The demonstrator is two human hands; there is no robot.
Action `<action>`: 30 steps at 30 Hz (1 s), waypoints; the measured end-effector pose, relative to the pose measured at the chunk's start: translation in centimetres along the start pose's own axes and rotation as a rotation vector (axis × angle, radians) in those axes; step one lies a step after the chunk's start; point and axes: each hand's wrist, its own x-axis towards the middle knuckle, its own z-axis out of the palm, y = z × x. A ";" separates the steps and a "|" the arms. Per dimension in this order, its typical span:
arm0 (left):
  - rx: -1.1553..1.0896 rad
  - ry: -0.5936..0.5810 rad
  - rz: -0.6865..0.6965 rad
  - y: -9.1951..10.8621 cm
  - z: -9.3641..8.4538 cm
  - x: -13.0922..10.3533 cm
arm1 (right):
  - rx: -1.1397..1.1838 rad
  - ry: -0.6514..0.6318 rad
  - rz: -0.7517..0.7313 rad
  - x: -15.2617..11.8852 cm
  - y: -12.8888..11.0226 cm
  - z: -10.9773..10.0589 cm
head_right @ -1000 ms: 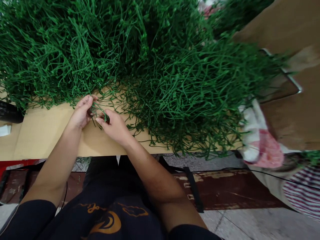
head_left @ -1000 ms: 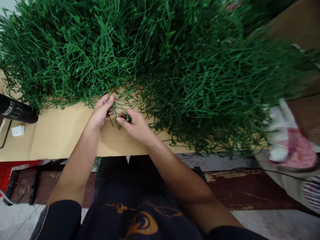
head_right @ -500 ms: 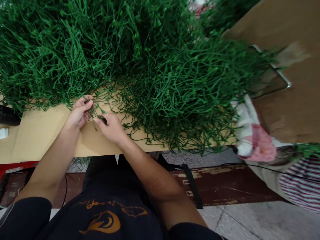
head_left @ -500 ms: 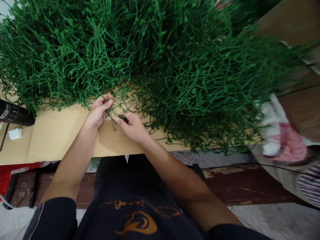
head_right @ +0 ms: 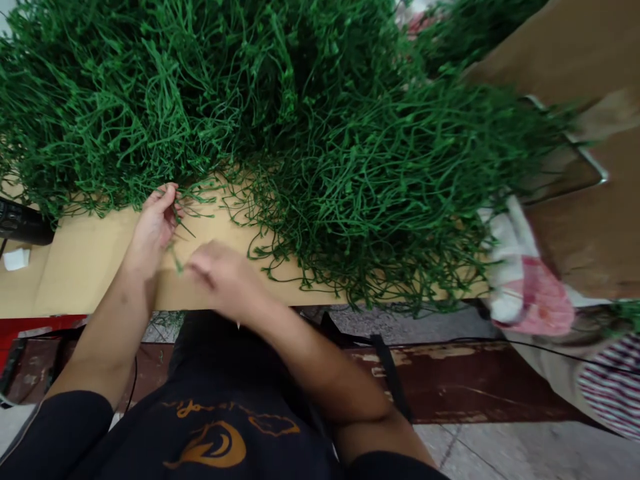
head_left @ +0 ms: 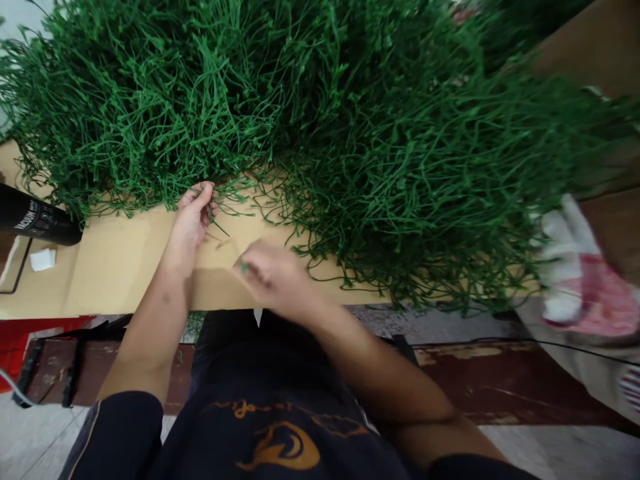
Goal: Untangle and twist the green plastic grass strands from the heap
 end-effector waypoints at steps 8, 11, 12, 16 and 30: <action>-0.008 -0.050 -0.097 0.3 1.1 -0.9 | -0.526 0.459 0.239 2.0 4.5 -4.3; 0.008 -0.053 -0.079 0.4 1.3 -1.0 | -0.447 0.346 0.250 2.5 3.9 -0.9; 0.014 -0.056 -0.064 0.4 1.3 -1.0 | -0.403 0.285 0.268 2.7 3.9 0.1; 0.025 -0.067 -0.036 0.4 1.3 -1.3 | -0.231 0.048 0.368 3.7 4.5 2.0; -0.003 -0.122 -0.037 0.1 1.6 -1.6 | -0.290 0.070 0.393 4.2 5.3 2.5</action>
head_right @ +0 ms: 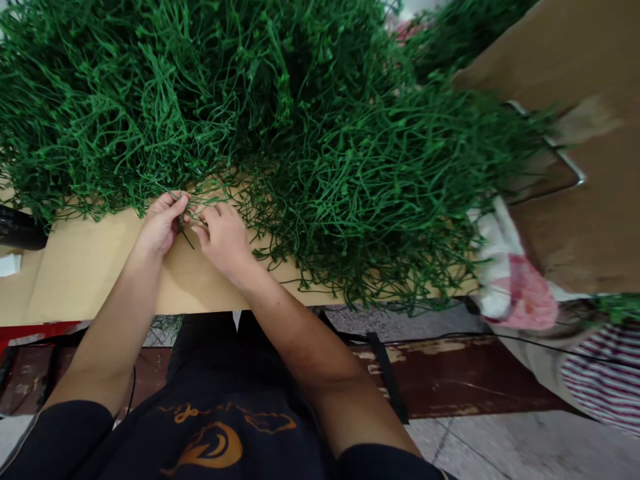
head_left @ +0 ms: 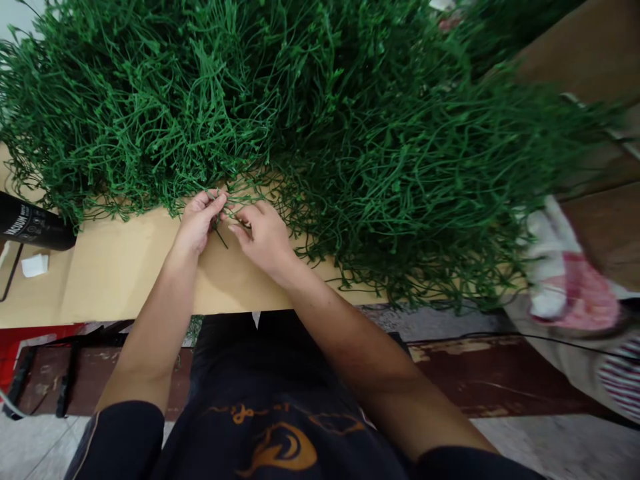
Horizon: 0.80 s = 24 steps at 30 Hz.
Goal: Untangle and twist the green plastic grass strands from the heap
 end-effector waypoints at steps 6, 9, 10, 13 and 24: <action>0.031 -0.001 0.024 -0.2 0.1 0.1 | 0.042 -0.096 -0.059 -0.4 -0.5 -0.6; 0.078 0.039 0.033 -0.2 0.5 0.0 | 0.033 -0.118 -0.072 -0.6 -0.8 -0.8; 0.090 0.057 0.037 -0.2 0.8 0.0 | 0.030 -0.119 -0.074 -0.6 -0.9 -0.9; 0.124 0.109 0.036 -0.2 1.5 -0.1 | 0.023 -0.123 -0.069 -0.9 -1.1 -1.1; 0.152 0.198 0.124 0.1 -0.2 0.7 | 0.179 -0.123 -0.387 -5.4 -3.5 -3.3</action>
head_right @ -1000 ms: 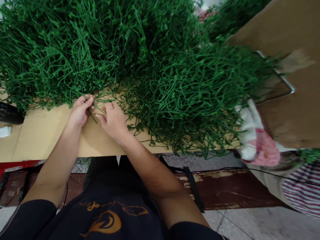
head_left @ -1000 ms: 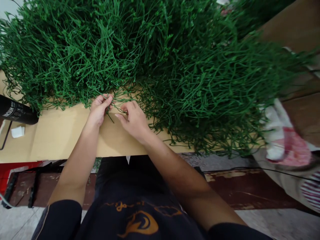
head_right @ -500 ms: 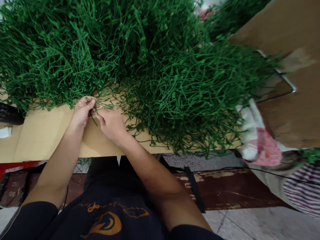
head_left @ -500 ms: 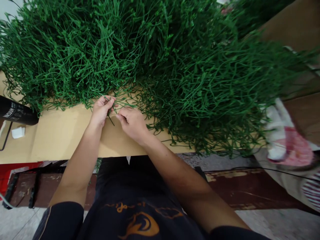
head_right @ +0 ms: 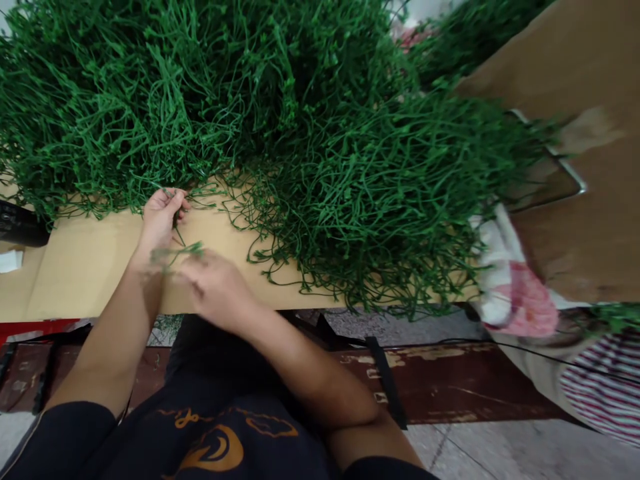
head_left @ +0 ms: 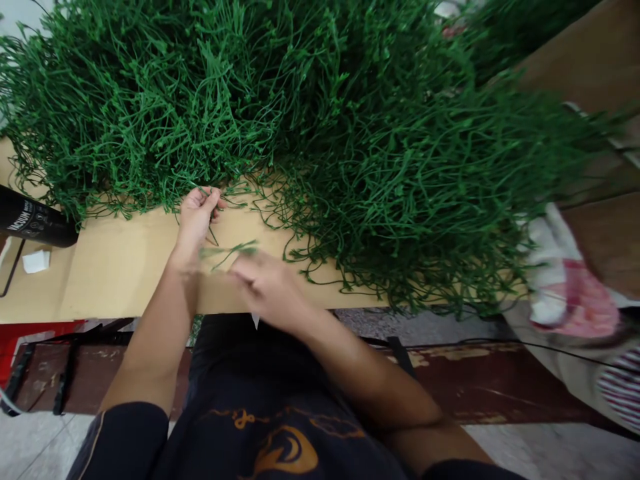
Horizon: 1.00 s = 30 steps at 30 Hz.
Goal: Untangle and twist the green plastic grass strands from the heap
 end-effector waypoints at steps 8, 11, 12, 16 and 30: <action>0.009 -0.180 -0.097 0.2 0.0 -1.1 | -0.291 0.477 0.399 0.7 5.9 -7.8; 0.035 -0.230 -0.108 0.2 0.1 -1.2 | -0.169 0.419 0.398 0.7 5.7 -6.8; 0.042 -0.255 -0.106 0.3 0.1 -1.3 | -0.107 0.388 0.392 0.8 5.5 -6.2; 0.051 -0.351 -0.090 0.4 0.1 -1.7 | 0.092 0.282 0.381 1.2 5.2 -4.4; -0.102 -0.537 -0.044 1.4 -0.3 -2.9 | -0.262 0.468 0.340 1.0 6.1 -7.4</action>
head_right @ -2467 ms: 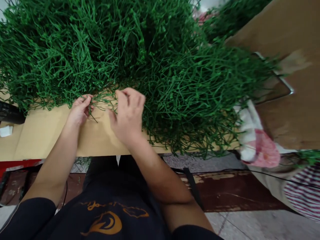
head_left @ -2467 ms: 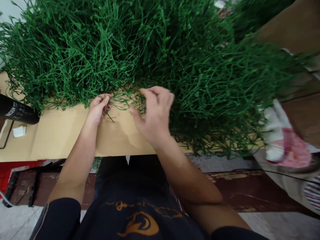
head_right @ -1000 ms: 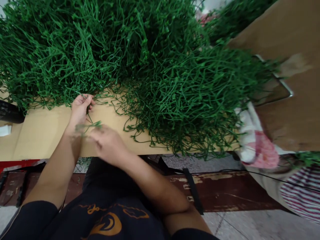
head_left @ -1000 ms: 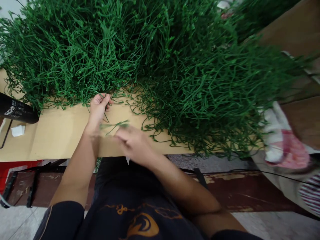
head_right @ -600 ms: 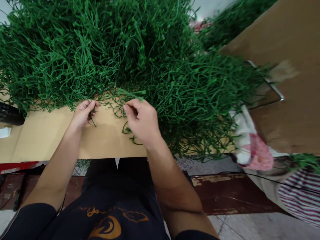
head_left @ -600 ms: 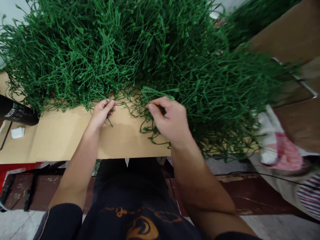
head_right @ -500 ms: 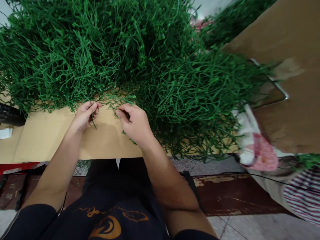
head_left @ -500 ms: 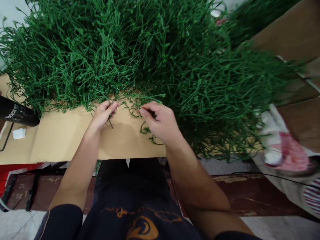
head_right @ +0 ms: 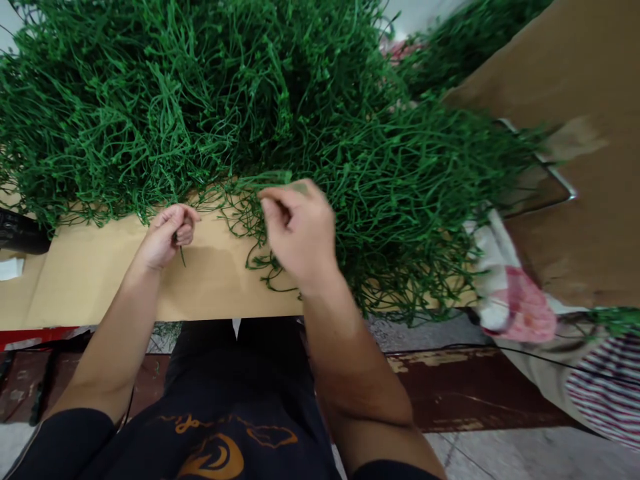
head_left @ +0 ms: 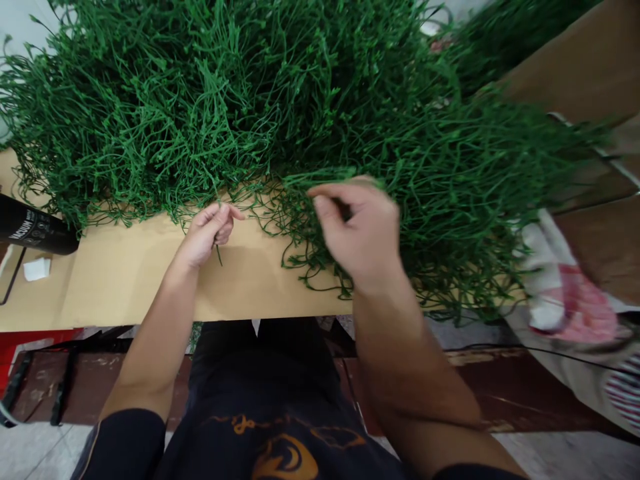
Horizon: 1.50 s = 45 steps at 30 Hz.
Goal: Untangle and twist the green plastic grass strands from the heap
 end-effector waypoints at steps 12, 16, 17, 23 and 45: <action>-0.211 0.303 0.159 2.9 -2.3 -1.9 | -0.130 -0.069 -0.348 0.7 -2.9 1.4; -0.306 0.232 0.176 2.6 -2.5 -1.9 | -0.114 -0.555 -0.516 -0.3 -4.9 7.4; -0.331 0.226 0.192 2.6 -2.7 -1.9 | -0.126 -0.626 -0.524 -0.3 -4.9 8.2; -0.311 0.358 0.295 3.2 -3.9 -1.9 | -0.116 -0.632 -0.334 0.8 -3.9 8.0; 0.032 0.274 0.177 0.6 -1.3 0.1 | 0.331 -0.615 -0.021 1.0 -3.9 5.8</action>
